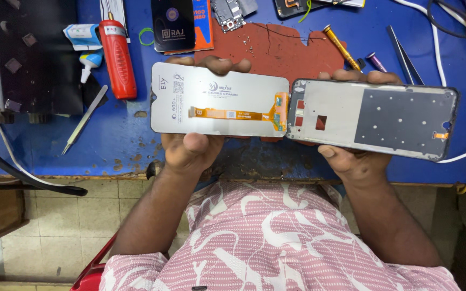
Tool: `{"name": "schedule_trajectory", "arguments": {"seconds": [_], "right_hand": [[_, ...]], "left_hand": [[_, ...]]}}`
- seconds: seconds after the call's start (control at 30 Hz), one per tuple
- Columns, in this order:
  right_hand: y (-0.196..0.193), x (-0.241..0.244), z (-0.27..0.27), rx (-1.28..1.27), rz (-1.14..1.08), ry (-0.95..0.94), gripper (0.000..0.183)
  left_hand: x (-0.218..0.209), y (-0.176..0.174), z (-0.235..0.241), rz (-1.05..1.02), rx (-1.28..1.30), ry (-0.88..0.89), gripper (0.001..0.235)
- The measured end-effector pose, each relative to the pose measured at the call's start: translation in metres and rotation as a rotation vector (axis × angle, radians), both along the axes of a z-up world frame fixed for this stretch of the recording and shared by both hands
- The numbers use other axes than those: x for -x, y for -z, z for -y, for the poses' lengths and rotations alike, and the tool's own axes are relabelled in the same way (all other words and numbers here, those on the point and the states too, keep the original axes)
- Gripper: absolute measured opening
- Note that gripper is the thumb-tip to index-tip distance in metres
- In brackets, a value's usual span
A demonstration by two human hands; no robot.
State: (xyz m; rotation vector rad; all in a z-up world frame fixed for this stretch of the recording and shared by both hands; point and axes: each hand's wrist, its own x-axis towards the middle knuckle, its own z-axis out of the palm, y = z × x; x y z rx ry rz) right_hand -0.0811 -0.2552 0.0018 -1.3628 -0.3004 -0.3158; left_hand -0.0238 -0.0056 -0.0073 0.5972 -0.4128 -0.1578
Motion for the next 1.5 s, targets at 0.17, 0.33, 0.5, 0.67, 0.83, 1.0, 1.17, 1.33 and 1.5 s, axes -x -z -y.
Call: {"name": "schedule_trajectory", "arguments": {"seconds": [0.17, 0.33, 0.5, 0.67, 0.83, 1.0, 1.17, 1.33, 1.5], "right_hand": [[0.004, -0.005, 0.002, 0.076, 0.067, 0.024, 0.081], [0.004, -0.007, 0.001, 0.070, 0.059, 0.014, 0.083], [0.000, -0.008, -0.004, 0.076, 0.062, 0.023, 0.080], [-0.001, -0.001, -0.006, 0.094, 0.038, 0.113, 0.077], [0.000, -0.007, 0.011, 0.077, 0.070, 0.146, 0.078], [0.001, -0.003, 0.016, -0.071, -0.001, 0.084, 0.082], [-0.002, -0.006, 0.018, -0.149, -0.038, 0.024, 0.084], [-0.004, -0.009, 0.020, -0.129, -0.050, -0.008, 0.085], [-0.007, -0.010, 0.020, -0.138, -0.103, -0.024, 0.092]], "left_hand": [[-0.001, -0.002, 0.000, -0.003, -0.021, -0.024, 0.082], [-0.002, -0.004, 0.000, 0.004, -0.013, -0.038, 0.083], [0.003, -0.004, -0.001, -0.013, -0.014, -0.068, 0.082], [0.001, 0.001, -0.001, 0.002, -0.039, -0.192, 0.083], [0.001, 0.002, -0.022, 0.005, -0.034, -0.273, 0.083], [0.001, 0.008, -0.032, -0.050, -0.037, -0.234, 0.091], [0.004, 0.010, -0.040, -0.073, -0.047, -0.221, 0.101], [0.007, 0.011, -0.051, -0.069, -0.069, -0.207, 0.098], [0.007, 0.014, -0.058, -0.090, -0.024, -0.149, 0.095]]}}
